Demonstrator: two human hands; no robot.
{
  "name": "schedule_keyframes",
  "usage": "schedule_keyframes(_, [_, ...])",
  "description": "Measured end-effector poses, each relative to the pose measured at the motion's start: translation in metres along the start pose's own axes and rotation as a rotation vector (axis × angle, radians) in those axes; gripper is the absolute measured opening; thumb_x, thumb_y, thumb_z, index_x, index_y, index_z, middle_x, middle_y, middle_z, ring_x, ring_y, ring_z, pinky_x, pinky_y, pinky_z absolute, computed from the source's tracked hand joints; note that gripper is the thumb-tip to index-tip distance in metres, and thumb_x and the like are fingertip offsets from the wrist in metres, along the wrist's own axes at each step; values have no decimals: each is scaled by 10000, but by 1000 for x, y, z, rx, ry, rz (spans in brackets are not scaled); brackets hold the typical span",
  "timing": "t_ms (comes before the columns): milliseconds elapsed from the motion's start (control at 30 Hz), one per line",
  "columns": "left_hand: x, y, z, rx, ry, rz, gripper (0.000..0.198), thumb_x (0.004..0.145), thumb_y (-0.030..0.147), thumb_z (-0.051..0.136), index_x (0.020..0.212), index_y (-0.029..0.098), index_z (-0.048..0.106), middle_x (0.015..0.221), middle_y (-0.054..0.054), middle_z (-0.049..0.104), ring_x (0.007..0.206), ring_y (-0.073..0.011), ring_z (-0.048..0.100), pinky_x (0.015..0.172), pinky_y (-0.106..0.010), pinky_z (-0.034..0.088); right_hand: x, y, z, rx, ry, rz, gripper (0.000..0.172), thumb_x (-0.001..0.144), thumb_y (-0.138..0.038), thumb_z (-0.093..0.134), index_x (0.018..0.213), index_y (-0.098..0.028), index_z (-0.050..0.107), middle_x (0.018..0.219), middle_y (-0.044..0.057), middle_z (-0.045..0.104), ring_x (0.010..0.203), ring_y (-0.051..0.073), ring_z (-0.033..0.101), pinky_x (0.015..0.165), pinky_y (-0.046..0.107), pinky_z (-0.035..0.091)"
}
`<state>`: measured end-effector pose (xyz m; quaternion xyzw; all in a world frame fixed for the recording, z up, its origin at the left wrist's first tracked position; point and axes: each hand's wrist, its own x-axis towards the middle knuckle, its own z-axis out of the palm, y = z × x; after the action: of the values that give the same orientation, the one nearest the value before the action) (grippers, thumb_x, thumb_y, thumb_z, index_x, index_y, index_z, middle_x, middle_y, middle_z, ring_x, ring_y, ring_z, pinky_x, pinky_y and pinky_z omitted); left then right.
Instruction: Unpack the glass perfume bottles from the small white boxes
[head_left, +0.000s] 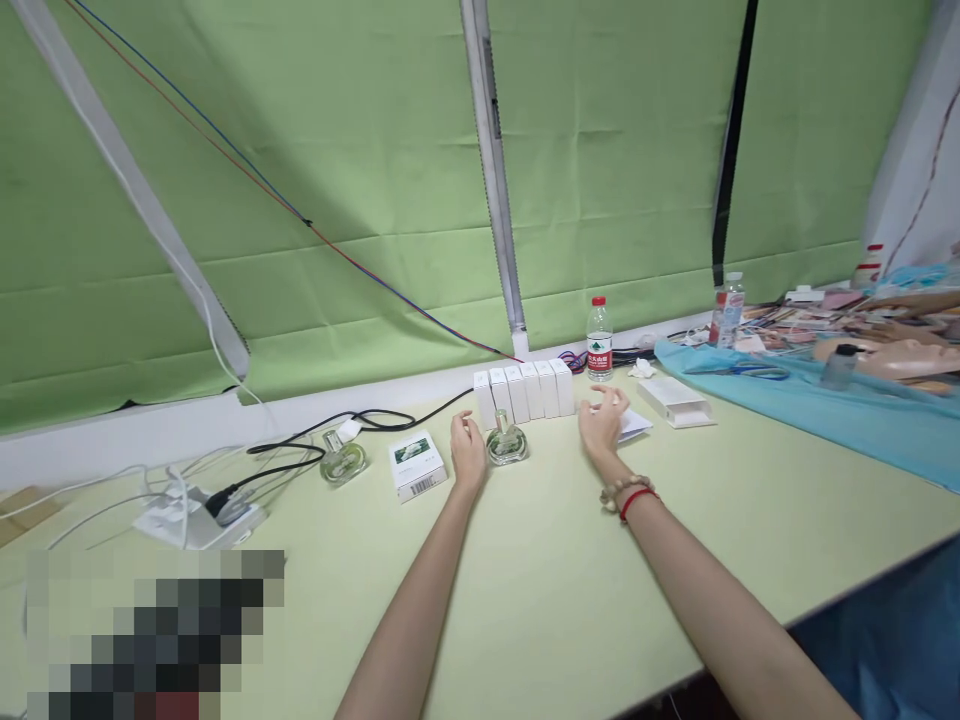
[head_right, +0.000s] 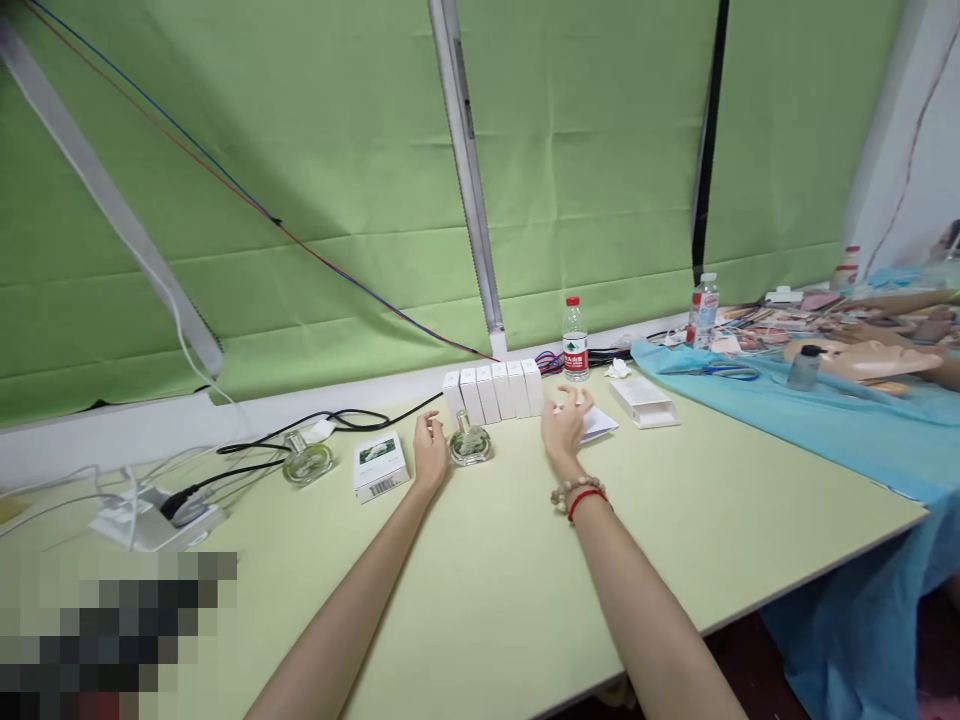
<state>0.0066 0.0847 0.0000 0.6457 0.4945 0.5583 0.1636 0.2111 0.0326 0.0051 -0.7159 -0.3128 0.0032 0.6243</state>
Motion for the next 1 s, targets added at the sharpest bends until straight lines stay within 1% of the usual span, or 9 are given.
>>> schedule_keyframes(100, [-11, 8, -5, 32, 20, 98, 247, 885, 300, 279, 1047, 201, 438, 1060, -82, 499, 869, -172, 523, 765, -327, 416, 15, 15, -12, -67, 122, 64, 384, 724, -233, 394, 1054, -207, 589, 1340, 131, 309, 828, 194, 562, 770, 361, 394])
schedule_keyframes(200, [-19, 11, -8, 87, 30, 241, 203, 871, 281, 319, 1039, 196, 397, 1041, -86, 469, 932, -189, 498, 827, -358, 402, 27, 28, -21, -88, 224, 132, 403, 728, -233, 386, 1045, -227, 634, 1349, 122, 330, 885, 218, 546, 743, 373, 407])
schedule_keyframes(300, [-30, 14, -14, 146, 37, 344, 138, 849, 248, 362, 974, 189, 363, 1073, -107, 430, 1046, -211, 455, 896, -396, 373, 35, 37, -27, -50, 288, 308, 430, 701, -248, 423, 1069, -228, 646, 1304, 149, 378, 932, 256, 523, 746, 406, 412])
schedule_keyframes(400, [-44, 20, -27, 186, -60, 414, 109, 848, 235, 373, 944, 190, 347, 1146, -128, 385, 1102, -216, 436, 914, -408, 367, 40, 43, -32, -32, 249, 446, 460, 697, -252, 431, 1108, -207, 632, 1253, 186, 418, 992, 298, 498, 781, 453, 406])
schedule_keyframes(533, [-67, 29, -53, 230, -272, 497, 120, 848, 194, 363, 964, 201, 393, 1123, -97, 415, 1083, -203, 454, 912, -389, 380, 44, 47, -39, -73, 197, 438, 447, 696, -264, 447, 1074, -131, 644, 1203, 227, 455, 1012, 324, 498, 822, 470, 394])
schedule_keyframes(667, [-82, 34, -75, 225, -353, 493, 133, 825, 142, 359, 909, 207, 440, 1017, -67, 465, 987, -181, 488, 869, -352, 411, 40, 47, -41, -111, 145, 430, 451, 689, -288, 460, 1040, -70, 641, 1117, 253, 511, 991, 365, 513, 811, 489, 396])
schedule_keyframes(767, [-86, 34, -82, 221, -384, 474, 141, 817, 128, 353, 874, 211, 452, 955, -55, 482, 936, -178, 492, 843, -348, 421, 35, 46, -38, -119, 157, 358, 422, 691, -278, 446, 1011, -82, 640, 1089, 238, 523, 985, 364, 519, 817, 484, 397])
schedule_keyframes(833, [-87, 34, -83, 236, -398, 463, 148, 816, 127, 348, 876, 211, 455, 945, -55, 486, 917, -181, 491, 831, -353, 424, 32, 45, -36, -81, 203, 242, 414, 687, -251, 435, 1023, -99, 624, 1111, 211, 506, 1025, 338, 506, 867, 454, 383])
schedule_keyframes(1000, [-90, 36, -82, 303, -410, 469, 222, 801, 130, 363, 991, 213, 442, 976, -66, 508, 921, -199, 495, 830, -383, 418, 18, 17, -32, 87, 297, -244, 478, 725, -175, 349, 1173, -95, 494, 1179, 171, 391, 1105, 243, 447, 933, 386, 356])
